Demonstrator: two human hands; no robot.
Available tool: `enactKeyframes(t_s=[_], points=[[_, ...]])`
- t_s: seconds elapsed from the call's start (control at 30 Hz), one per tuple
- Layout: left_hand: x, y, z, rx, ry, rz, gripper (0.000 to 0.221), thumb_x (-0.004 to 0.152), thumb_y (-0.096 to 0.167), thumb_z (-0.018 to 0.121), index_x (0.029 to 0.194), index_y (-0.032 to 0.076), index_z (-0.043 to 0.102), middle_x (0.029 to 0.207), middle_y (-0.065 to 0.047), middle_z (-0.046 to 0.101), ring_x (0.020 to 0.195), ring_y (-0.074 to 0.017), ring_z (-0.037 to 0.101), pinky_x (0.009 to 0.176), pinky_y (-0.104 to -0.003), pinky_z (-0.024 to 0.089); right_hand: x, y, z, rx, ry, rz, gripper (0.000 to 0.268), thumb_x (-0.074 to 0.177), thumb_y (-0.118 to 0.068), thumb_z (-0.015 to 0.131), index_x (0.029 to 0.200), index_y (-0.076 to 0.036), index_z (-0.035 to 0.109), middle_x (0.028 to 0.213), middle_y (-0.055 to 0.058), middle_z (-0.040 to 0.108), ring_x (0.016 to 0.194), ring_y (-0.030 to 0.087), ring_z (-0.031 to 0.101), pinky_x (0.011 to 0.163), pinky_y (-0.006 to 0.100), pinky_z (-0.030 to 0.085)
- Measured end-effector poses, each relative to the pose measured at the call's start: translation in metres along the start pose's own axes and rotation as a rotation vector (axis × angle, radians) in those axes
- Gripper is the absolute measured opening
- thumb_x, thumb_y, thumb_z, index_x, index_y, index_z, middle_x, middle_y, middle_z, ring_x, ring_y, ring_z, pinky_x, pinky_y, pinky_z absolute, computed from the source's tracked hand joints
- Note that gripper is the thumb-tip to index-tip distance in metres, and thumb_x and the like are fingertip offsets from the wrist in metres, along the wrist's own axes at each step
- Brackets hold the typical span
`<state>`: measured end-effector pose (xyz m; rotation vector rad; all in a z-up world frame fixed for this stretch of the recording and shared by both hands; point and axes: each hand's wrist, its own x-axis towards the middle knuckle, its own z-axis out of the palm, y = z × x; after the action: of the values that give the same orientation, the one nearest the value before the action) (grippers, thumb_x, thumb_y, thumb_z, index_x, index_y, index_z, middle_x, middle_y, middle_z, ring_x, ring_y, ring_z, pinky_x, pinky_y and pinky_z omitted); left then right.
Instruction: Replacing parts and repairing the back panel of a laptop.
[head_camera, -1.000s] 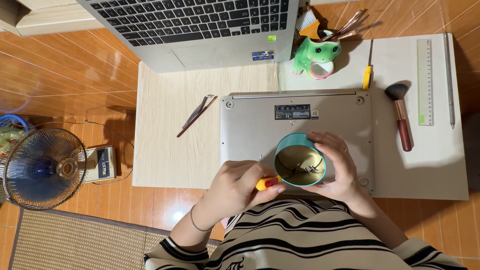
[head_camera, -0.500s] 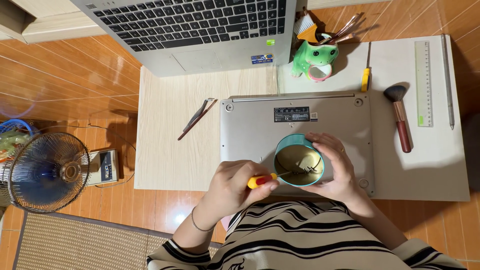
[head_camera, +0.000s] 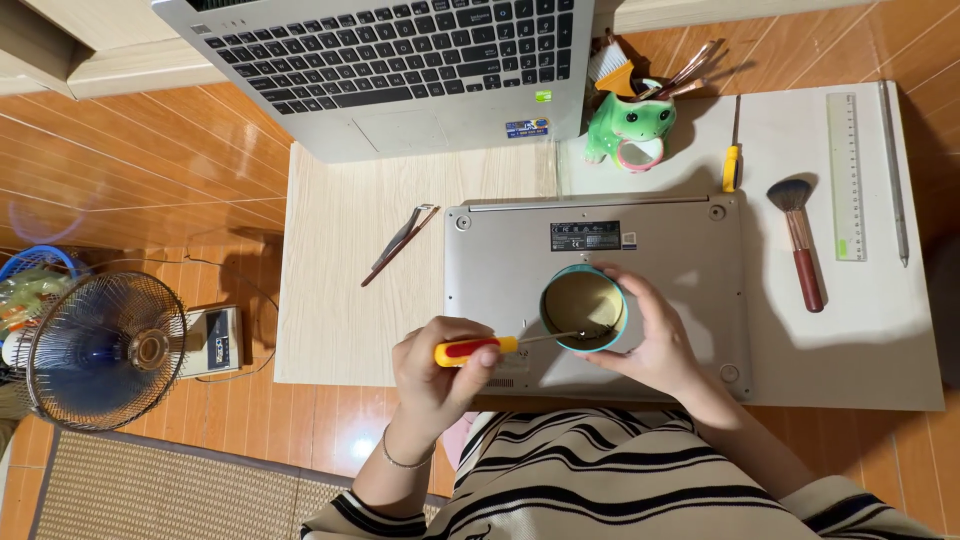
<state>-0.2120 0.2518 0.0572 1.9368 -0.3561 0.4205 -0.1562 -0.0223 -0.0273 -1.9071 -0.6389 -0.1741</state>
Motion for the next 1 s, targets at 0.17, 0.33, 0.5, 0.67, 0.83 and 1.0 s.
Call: enactKeyframes(t_s=[0.17,0.33,0.5,0.67,0.83,1.0], points=[[-0.006,-0.008,-0.002,-0.178,0.088,-0.174,0.018,0.100,0.017,0.070,0.100,0.000,0.063,0.082,-0.008,0.075,0.069,-0.0123,0.076,0.061,-0.022,0.060,0.012,0.002,0.006,0.012,-0.053,0.066,0.099,0.065,-0.020,0.094,0.147,-0.002,0.042,0.146,0.015,0.057,0.132,0.026,0.059,0.108,0.039,0.051],[-0.011,-0.020,0.001,-0.243,0.200,-0.244,0.020,0.102,0.018,0.067,0.099,-0.001,0.062,0.081,-0.009,0.073,0.068,-0.0127,0.076,0.059,-0.023,0.061,0.030,0.009,0.008,0.010,-0.107,0.112,0.097,0.066,-0.018,0.092,0.149,-0.002,0.043,0.146,0.015,0.056,0.132,0.027,0.059,0.109,0.038,0.050],[-0.014,-0.032,0.001,-0.386,0.377,-0.322,0.022,0.104,0.019,0.064,0.103,-0.001,0.059,0.081,-0.012,0.071,0.065,-0.0148,0.070,0.057,-0.026,0.058,0.057,0.044,0.015,0.026,-0.101,0.130,0.097,0.066,-0.015,0.091,0.149,-0.003,0.041,0.143,0.016,0.055,0.134,0.029,0.056,0.112,0.040,0.046],[-0.013,-0.039,0.000,-0.396,0.490,-0.262,0.024,0.106,0.022,0.062,0.103,-0.001,0.057,0.085,-0.011,0.066,0.065,-0.0163,0.069,0.056,-0.027,0.057,0.103,0.082,0.038,0.000,0.063,0.097,0.094,0.069,-0.023,0.095,0.145,-0.005,0.043,0.140,0.017,0.047,0.133,0.031,0.053,0.109,0.039,0.052],[-0.017,-0.048,-0.005,-0.376,0.562,-0.247,0.026,0.107,0.023,0.061,0.103,-0.002,0.057,0.084,-0.011,0.065,0.063,-0.0166,0.067,0.055,-0.027,0.055,0.136,0.118,0.056,-0.227,0.161,0.089,0.095,0.071,-0.028,0.102,0.145,-0.004,0.048,0.138,0.016,0.051,0.129,0.031,0.054,0.103,0.042,0.052],[-0.021,-0.057,-0.009,-0.382,0.627,-0.275,0.025,0.106,0.023,0.061,0.103,-0.002,0.056,0.084,-0.010,0.063,0.064,-0.0176,0.067,0.054,-0.028,0.055,0.143,0.143,0.073,-0.240,0.173,0.103,0.092,0.075,-0.030,0.098,0.145,-0.001,0.047,0.137,0.019,0.051,0.130,0.036,0.050,0.110,0.047,0.044]])
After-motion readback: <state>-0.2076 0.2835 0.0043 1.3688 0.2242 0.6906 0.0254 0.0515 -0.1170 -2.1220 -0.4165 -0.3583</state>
